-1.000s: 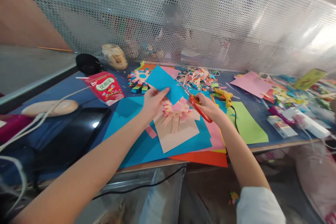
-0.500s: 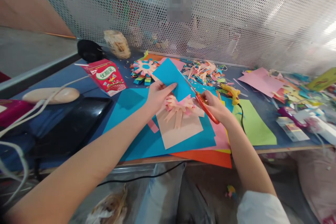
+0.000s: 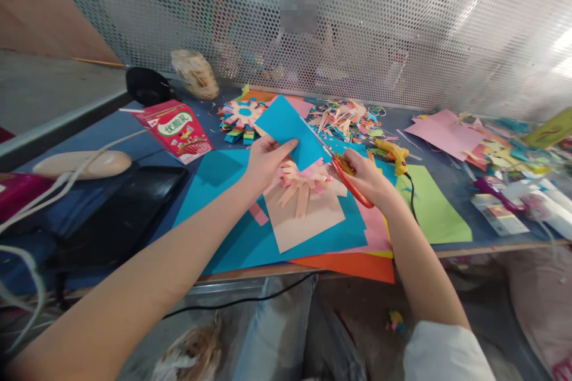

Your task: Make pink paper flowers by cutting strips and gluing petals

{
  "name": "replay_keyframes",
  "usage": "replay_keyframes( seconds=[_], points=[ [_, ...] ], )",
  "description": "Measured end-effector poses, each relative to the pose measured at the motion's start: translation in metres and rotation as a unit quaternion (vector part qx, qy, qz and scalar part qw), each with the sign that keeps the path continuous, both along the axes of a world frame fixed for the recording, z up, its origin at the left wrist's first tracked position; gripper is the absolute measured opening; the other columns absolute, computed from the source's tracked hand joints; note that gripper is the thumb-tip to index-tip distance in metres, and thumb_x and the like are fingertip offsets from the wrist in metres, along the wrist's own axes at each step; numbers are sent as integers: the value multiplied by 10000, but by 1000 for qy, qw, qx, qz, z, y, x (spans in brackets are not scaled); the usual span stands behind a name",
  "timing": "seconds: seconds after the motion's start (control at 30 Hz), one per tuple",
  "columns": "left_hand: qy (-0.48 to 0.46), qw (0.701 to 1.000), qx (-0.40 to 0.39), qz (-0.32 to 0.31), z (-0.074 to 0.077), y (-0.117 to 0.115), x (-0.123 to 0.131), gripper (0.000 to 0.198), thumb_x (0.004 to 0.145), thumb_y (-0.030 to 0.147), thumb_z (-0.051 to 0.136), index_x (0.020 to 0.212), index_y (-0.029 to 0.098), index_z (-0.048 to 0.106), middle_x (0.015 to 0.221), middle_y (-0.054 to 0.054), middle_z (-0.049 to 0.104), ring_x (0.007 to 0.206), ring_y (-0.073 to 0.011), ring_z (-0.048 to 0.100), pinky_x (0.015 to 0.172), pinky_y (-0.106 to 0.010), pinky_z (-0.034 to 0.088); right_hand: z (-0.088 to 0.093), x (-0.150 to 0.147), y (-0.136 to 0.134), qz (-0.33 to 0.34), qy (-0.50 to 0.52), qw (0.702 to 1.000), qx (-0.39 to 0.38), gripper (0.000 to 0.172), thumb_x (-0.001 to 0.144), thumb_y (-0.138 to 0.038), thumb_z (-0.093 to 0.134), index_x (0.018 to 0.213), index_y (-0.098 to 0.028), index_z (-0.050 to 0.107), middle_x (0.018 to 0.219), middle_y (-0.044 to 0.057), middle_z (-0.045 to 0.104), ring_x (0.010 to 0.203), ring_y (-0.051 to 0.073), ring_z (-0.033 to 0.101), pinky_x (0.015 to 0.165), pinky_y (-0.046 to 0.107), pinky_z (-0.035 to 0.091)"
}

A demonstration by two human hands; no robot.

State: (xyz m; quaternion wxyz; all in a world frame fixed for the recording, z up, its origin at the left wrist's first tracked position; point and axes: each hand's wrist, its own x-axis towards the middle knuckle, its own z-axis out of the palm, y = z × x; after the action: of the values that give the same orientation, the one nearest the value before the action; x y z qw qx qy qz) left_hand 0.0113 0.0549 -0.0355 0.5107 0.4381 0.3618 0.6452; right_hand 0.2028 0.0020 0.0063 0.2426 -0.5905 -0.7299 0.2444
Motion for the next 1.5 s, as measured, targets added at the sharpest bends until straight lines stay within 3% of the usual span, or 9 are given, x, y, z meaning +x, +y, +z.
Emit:
replay_keyframes(
  seconds=[0.27, 0.53, 0.9, 1.5],
  points=[
    [-7, 1000, -8, -2, 1, -2, 0, 415, 543, 273, 751, 473, 182, 353, 384, 97, 344, 346, -51, 405, 356, -191, 289, -2, 3, 1, 12, 6, 1000, 23, 392, 753, -529, 567, 668, -208, 360, 576, -64, 319, 494, 65, 305, 460, 233, 218],
    [20, 999, 1, 28, -3, 3, -1, 504, 546, 438, 762, 469, 179, 337, 398, 88, 330, 367, -24, 304, 362, -189, 226, -5, 3, 1, 12, -3, 999, 47, 444, 736, -562, 567, 630, -207, 322, 583, -60, 302, 514, 69, 292, 474, 239, 213],
    [73, 997, 24, 17, -2, -2, 0, 457, 613, 393, 725, 442, 173, 363, 398, 79, 324, 389, -41, 322, 390, -206, 233, -3, 1, 4, 15, -11, 999, 35, 430, 735, -618, 500, 698, -215, 353, 639, -41, 366, 573, 98, 320, 513, 256, 255],
    [125, 992, 33, -4, -3, -3, 0, 486, 589, 464, 724, 426, 167, 376, 392, 69, 319, 387, -41, 315, 385, -198, 225, -2, -1, 2, 17, -15, 999, 50, 438, 746, -627, 468, 677, -221, 319, 619, -49, 357, 560, 97, 317, 536, 262, 241]
  ],
)
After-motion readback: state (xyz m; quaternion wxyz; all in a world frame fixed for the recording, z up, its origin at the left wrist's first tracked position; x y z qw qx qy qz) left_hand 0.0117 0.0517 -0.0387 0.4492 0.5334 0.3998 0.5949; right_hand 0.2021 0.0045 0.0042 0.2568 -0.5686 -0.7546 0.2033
